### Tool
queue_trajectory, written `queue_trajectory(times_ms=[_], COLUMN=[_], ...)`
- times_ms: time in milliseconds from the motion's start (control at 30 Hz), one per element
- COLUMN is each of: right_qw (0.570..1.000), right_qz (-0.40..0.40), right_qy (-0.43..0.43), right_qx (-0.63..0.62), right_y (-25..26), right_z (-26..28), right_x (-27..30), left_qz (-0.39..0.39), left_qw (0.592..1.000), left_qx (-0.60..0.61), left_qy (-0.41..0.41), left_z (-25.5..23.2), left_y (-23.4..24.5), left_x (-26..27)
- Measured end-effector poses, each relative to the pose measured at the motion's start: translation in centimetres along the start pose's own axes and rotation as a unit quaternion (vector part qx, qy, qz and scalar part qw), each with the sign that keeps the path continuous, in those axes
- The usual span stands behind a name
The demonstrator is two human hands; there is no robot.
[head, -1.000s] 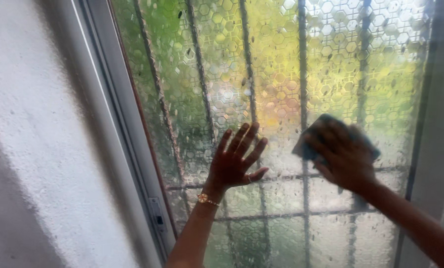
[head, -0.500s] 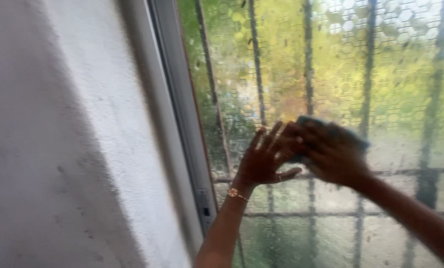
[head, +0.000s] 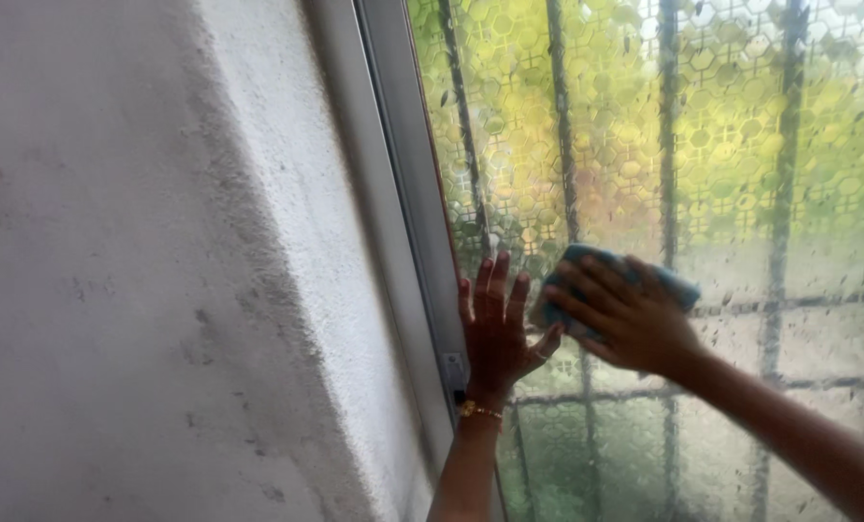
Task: The person wipes a textured glass window using a blue cloth, moving in circular and back-and-forth motions across the surface. A spray bottle is visible on the windowsill, and the person occasionally uses the left hand to steady the window frame while cleaning with the right hand.
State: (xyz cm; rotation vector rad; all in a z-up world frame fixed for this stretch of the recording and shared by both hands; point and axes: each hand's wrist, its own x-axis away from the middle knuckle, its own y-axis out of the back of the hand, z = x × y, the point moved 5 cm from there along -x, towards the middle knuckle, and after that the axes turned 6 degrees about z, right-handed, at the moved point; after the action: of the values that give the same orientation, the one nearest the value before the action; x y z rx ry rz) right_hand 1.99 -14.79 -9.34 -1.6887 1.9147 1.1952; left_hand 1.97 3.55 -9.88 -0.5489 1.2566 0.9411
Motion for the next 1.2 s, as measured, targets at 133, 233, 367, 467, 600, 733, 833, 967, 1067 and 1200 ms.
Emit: queue_trajectory(times_ms=[133, 233, 367, 467, 600, 733, 833, 967, 1067, 1200], right_qw=[0.995, 0.973, 0.975, 0.993, 0.999, 0.998, 0.979, 0.967, 0.989, 0.997], right_qz=[-0.021, -0.079, -0.094, -0.042, -0.009, 0.001, -0.076, -0.079, -0.029, -0.047], right_qy=[-0.093, -0.215, -0.187, -0.113, 0.001, -0.062, -0.19, -0.24, -0.14, -0.034], right_qx=[-0.031, -0.025, 0.076, 0.014, -0.052, 0.026, 0.005, 0.023, 0.023, -0.057], right_y=[2.2, 2.7, 1.9, 0.3, 0.4, 2.2, 3.2, 0.6, -1.0, 0.5], right_z=[-4.5, -7.4, -3.6, 1.9, 4.0, -2.5, -5.9, -0.9, 3.4, 0.0], right_x=[-1.6, -7.4, -13.8, -12.1, -5.3, -3.9, -5.8, -7.7, -5.1, 0.5], left_qz=[-0.024, -0.013, -0.019, -0.042, -0.032, 0.017, -0.002, -0.012, 0.0, -0.006], left_qw=[1.0, 1.0, 0.999, 0.999, 0.999, 0.998, 0.997, 0.999, 0.999, 0.999], left_qx=[0.011, -0.003, -0.036, -0.033, -0.031, -0.046, -0.055, -0.043, -0.033, -0.042], left_qy=[0.001, 0.016, 0.01, -0.007, -0.001, -0.026, -0.052, -0.029, -0.013, -0.03], left_z=[0.3, 0.2, 0.3, 0.9, 0.1, -0.3, -0.2, -0.2, 0.0, -0.6], left_y=[-0.3, -1.0, -1.2, -0.8, -0.9, -1.5, -1.5, -1.3, -1.2, -0.5], left_x=[0.5, 1.5, 2.2, 2.3, 2.8, 2.1, 1.9, 2.3, 2.2, 1.6])
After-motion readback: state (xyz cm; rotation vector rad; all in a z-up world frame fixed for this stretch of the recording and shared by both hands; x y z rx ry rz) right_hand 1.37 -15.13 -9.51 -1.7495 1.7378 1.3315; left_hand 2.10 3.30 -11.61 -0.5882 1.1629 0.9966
